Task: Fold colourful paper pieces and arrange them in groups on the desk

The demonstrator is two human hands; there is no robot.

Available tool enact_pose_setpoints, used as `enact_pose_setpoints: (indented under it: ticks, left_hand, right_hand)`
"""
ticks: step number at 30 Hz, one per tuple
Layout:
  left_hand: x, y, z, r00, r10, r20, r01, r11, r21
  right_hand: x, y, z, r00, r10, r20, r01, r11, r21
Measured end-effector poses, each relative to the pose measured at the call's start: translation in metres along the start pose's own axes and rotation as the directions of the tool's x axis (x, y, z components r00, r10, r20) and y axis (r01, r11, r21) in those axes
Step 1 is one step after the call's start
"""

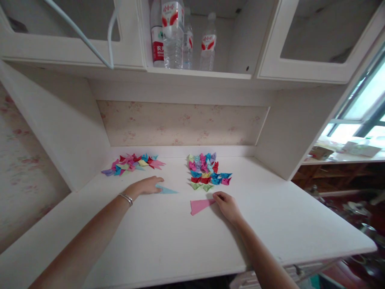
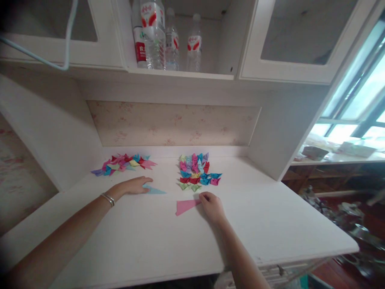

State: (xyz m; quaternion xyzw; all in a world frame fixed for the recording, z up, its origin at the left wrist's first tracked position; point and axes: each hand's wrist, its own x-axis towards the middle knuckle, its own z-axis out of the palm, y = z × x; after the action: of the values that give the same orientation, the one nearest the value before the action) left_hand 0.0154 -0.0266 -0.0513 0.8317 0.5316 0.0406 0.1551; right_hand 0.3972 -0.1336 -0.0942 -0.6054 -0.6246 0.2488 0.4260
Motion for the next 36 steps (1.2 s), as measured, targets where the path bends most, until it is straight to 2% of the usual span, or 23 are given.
enact_pose_setpoints:
  ticks: [6, 9, 11, 15, 18, 20, 24, 27, 31, 36]
  left_hand:
    - [-0.017, 0.002, -0.002, 0.994, -0.080, 0.074, 0.090, 0.985, -0.147]
    - [-0.027, 0.004, -0.006, 0.985, -0.074, 0.155, 0.112, 0.960, -0.255]
    - [-0.035, 0.009, -0.013, 0.982, -0.054, 0.183, 0.122, 0.916, -0.382]
    - [-0.049, 0.037, -0.030, 0.977, 0.012, 0.211, 0.133, 0.740, -0.659]
    - [-0.053, 0.072, -0.036, 0.979, 0.031, 0.200, 0.123, 0.693, -0.710]
    - [-0.049, 0.098, -0.032, 0.982, 0.060, 0.181, 0.088, 0.698, -0.710]
    - [-0.027, 0.147, -0.012, 0.978, 0.164, 0.128, -0.051, 0.785, -0.617]
    - [-0.008, 0.170, 0.004, 0.972, 0.172, 0.160, -0.060, 0.839, -0.541]
    - [0.011, 0.181, 0.018, 0.967, 0.154, 0.201, -0.048, 0.891, -0.451]
    - [0.019, 0.183, 0.026, 0.980, 0.167, 0.108, -0.120, 0.929, -0.349]
  right_hand:
    - [0.001, -0.001, 0.000, 1.000, 0.007, 0.002, -0.007, 1.000, 0.005]
    - [0.001, -0.001, -0.001, 1.000, 0.014, -0.003, -0.013, 0.999, 0.030]
    - [0.001, -0.002, -0.001, 1.000, 0.017, -0.016, -0.017, 0.999, 0.046]
    - [0.000, -0.003, -0.001, 0.999, 0.038, -0.032, -0.036, 0.996, 0.078]
    - [-0.001, -0.004, -0.003, 0.990, 0.109, -0.084, -0.096, 0.985, 0.142]
    - [-0.001, -0.004, -0.005, 0.975, 0.166, -0.150, -0.135, 0.971, 0.198]
    - [0.001, 0.000, -0.013, 0.911, 0.265, -0.316, -0.158, 0.932, 0.328]
    - [0.003, 0.005, -0.017, 0.860, 0.320, -0.398, -0.162, 0.910, 0.381]
    - [0.004, 0.008, -0.016, 0.853, 0.308, -0.420, -0.157, 0.921, 0.357]
    - [0.005, 0.008, -0.012, 0.878, 0.288, -0.383, -0.163, 0.931, 0.326]
